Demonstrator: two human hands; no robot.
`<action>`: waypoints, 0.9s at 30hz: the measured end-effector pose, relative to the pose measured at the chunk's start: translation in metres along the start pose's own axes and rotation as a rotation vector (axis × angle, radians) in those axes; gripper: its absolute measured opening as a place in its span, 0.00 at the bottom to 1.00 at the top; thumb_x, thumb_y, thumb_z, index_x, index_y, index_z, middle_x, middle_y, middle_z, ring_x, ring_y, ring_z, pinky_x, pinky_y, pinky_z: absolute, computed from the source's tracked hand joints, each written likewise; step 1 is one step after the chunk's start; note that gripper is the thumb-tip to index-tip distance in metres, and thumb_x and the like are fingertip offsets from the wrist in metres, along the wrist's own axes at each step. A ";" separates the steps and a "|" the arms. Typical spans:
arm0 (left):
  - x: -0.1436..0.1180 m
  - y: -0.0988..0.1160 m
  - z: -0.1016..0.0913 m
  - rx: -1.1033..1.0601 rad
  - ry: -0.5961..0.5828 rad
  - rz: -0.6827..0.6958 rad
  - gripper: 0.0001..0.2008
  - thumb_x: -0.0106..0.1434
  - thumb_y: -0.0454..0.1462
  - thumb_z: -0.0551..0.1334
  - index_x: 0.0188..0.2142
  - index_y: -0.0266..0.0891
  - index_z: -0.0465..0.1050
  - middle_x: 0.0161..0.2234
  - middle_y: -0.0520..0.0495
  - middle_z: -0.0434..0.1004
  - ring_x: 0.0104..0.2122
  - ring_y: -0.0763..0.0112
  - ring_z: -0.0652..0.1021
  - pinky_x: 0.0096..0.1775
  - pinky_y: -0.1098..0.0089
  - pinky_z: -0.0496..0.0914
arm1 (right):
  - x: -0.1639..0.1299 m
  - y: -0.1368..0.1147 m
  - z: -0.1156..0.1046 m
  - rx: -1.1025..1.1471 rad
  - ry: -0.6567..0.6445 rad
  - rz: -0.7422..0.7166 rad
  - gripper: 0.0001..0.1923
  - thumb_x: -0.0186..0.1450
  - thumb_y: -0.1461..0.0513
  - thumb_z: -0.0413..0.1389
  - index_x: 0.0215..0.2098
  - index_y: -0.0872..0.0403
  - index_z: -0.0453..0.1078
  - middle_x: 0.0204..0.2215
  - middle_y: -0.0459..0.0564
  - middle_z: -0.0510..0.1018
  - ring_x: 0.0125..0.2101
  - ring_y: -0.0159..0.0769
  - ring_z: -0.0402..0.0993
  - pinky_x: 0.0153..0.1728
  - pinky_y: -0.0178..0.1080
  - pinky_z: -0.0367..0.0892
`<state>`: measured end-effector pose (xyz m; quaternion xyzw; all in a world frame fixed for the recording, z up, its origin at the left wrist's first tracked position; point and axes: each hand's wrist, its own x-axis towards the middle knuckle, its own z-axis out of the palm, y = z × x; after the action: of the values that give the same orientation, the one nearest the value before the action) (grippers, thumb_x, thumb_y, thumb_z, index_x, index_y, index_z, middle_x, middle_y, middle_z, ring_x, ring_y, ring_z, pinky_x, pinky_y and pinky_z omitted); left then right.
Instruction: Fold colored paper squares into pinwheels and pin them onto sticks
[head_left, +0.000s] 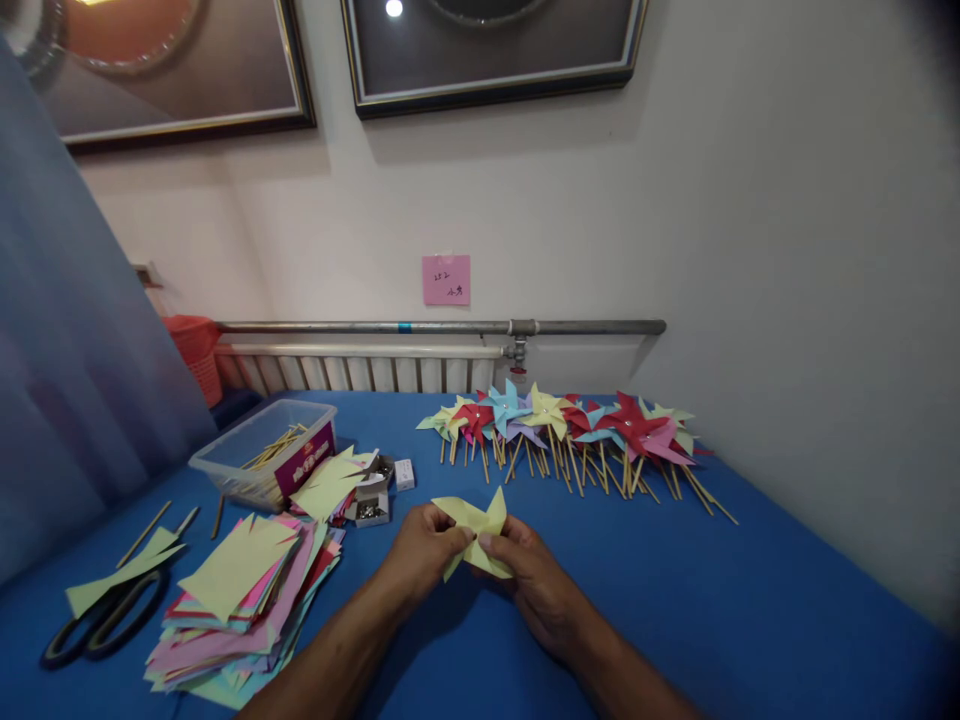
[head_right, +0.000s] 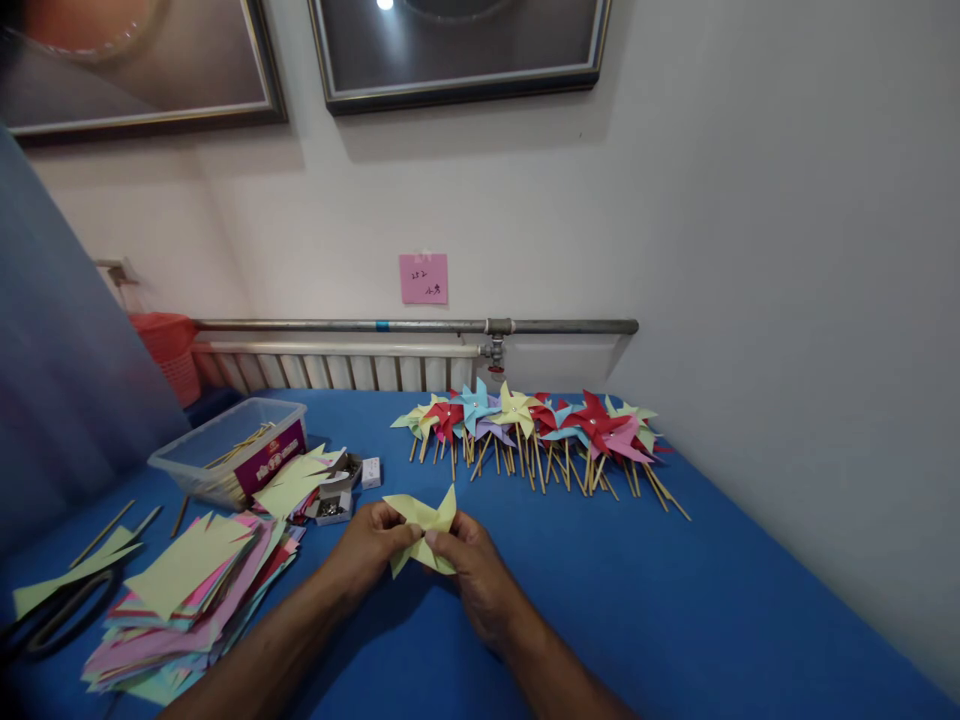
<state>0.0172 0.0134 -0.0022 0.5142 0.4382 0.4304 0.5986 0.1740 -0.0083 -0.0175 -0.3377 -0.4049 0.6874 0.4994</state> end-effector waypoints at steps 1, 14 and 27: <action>0.000 0.000 0.000 0.006 0.000 0.001 0.10 0.48 0.42 0.70 0.26 0.37 0.79 0.23 0.48 0.78 0.22 0.69 0.74 0.29 0.70 0.64 | 0.000 -0.001 0.000 0.001 -0.008 0.014 0.22 0.55 0.53 0.71 0.46 0.54 0.81 0.36 0.50 0.85 0.34 0.37 0.77 0.39 0.38 0.69; 0.004 -0.009 -0.002 0.094 -0.017 0.046 0.10 0.49 0.40 0.67 0.26 0.34 0.79 0.23 0.49 0.76 0.21 0.75 0.67 0.26 0.73 0.59 | 0.016 0.022 -0.017 -0.097 0.064 -0.036 0.27 0.52 0.51 0.73 0.46 0.56 0.79 0.37 0.54 0.87 0.37 0.47 0.83 0.39 0.43 0.73; 0.000 0.001 -0.004 -0.007 -0.110 -0.008 0.15 0.47 0.43 0.74 0.30 0.32 0.84 0.25 0.46 0.80 0.23 0.72 0.72 0.30 0.72 0.64 | 0.014 0.018 -0.013 -0.101 0.046 -0.042 0.26 0.54 0.49 0.73 0.45 0.56 0.80 0.38 0.55 0.87 0.37 0.47 0.83 0.44 0.47 0.74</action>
<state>0.0129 0.0144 -0.0013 0.5331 0.4054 0.4006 0.6253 0.1739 0.0047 -0.0406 -0.3695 -0.4346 0.6476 0.5051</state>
